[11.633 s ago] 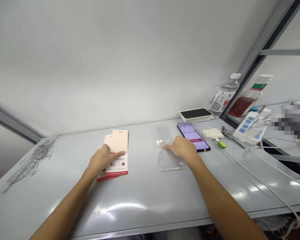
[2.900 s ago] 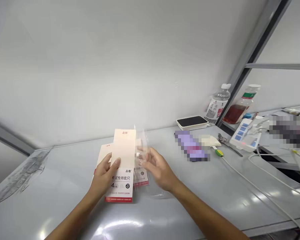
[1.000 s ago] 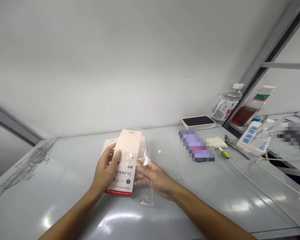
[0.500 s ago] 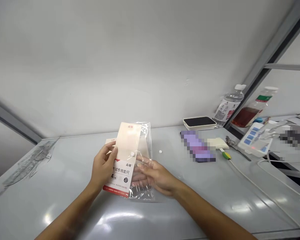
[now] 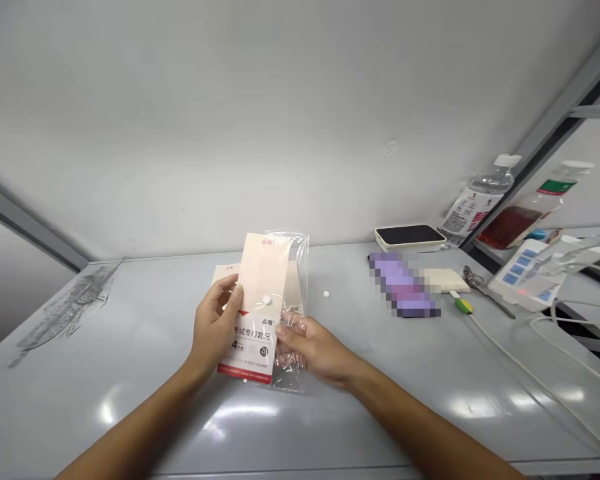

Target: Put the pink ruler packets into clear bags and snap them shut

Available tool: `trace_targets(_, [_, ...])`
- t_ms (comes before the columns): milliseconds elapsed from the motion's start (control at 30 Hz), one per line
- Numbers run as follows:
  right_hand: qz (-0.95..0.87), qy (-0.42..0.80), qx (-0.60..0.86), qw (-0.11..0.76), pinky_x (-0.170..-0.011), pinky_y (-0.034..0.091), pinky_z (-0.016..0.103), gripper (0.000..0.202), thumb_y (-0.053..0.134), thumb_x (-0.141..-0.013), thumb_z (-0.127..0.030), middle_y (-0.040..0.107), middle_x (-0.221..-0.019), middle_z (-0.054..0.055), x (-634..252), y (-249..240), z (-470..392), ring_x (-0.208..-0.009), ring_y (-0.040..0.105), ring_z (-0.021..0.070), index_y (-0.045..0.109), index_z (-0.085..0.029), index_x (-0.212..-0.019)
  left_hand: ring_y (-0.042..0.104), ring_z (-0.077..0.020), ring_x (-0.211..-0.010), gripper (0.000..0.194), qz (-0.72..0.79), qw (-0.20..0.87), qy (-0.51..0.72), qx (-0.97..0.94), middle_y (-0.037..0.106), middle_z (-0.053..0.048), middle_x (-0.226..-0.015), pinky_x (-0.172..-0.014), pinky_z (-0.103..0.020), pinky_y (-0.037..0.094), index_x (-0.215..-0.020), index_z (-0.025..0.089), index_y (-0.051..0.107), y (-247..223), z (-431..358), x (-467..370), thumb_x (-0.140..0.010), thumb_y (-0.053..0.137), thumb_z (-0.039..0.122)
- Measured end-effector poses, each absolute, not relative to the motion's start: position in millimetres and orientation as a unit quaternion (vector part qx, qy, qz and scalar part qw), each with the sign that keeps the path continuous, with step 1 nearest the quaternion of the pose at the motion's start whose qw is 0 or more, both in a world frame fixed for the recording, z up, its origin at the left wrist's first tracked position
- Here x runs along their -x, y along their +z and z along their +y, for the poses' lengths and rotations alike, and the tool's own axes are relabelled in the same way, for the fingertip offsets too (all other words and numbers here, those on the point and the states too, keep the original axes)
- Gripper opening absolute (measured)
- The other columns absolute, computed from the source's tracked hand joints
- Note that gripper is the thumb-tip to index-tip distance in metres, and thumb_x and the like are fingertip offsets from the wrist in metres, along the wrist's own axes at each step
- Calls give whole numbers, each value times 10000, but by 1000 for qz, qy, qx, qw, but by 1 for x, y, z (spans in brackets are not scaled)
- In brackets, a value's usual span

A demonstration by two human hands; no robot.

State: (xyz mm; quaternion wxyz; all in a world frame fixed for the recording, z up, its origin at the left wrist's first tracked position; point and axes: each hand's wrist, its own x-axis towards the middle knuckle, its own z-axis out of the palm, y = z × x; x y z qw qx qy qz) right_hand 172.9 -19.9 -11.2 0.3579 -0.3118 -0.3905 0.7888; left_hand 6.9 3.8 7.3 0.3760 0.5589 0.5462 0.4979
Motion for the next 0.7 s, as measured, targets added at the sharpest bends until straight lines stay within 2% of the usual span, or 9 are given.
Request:
trace_targets(67, [-419,772,312,361,-804,472,381,396,564,-795,-361,640,-1037,91,-170,-12,-21,-879,625,197,534,-194,-1153,564,-164,-891,364,525,438,503,-529,573,-55,-1082,-682,-250,478,-1107,235,513,4,2,-11,-799,482,425])
trace_targets(167, [-465,728,333,377,-836,452,372,364,561,-789,-382,656,-1000,78,-170,-11,-19,-889,616,199,589,-184,-1093,596,-171,-813,414,495,557,486,-457,610,-55,-998,-621,-257,480,-1128,238,479,2,3,-12,-803,434,492])
trace_targets(267, [-477,690,375,395,-779,478,362,387,550,-794,-388,659,-996,73,-176,-7,-15,-854,623,200,562,-190,-1126,601,-176,-686,409,460,645,410,-452,642,-70,-834,-558,-262,460,-942,168,562,7,8,-6,-788,434,524])
trace_targets(333, [-490,662,391,411,-750,485,353,383,557,-792,-371,653,-1010,71,-182,-4,-11,-858,619,203,547,-194,-1132,595,-167,-651,348,430,668,366,-484,639,-62,-746,-577,-264,455,-790,152,565,10,12,-2,-774,481,489])
trace_targets(433, [-520,625,393,429,-774,474,347,328,582,-777,-347,650,-1012,68,-188,0,-9,-899,606,210,573,-185,-1061,590,-147,-620,262,436,631,369,-525,630,-30,-660,-604,-263,451,-705,165,510,10,16,2,-736,567,419])
trace_targets(533, [-537,608,403,423,-736,486,349,314,581,-771,-360,656,-969,64,-188,-1,-10,-866,616,218,566,-180,-1027,557,-130,-507,299,500,544,364,-567,605,0,-577,-487,-229,401,-638,181,436,4,13,1,-699,602,422])
trace_targets(600, [-552,592,415,415,-688,497,344,318,566,-776,-370,655,-945,64,-185,-5,-11,-837,622,222,553,-178,-1030,484,-103,-424,344,539,464,344,-613,547,25,-508,-415,-204,317,-580,184,396,-1,10,-2,-702,584,445])
trace_targets(700, [-569,567,432,411,-671,504,346,314,542,-790,-372,648,-942,66,-181,-10,-13,-834,621,225,540,-181,-1039,342,-67,-396,395,551,333,334,-688,398,51,-434,-407,-202,213,-509,177,347,-3,5,-4,-752,521,434])
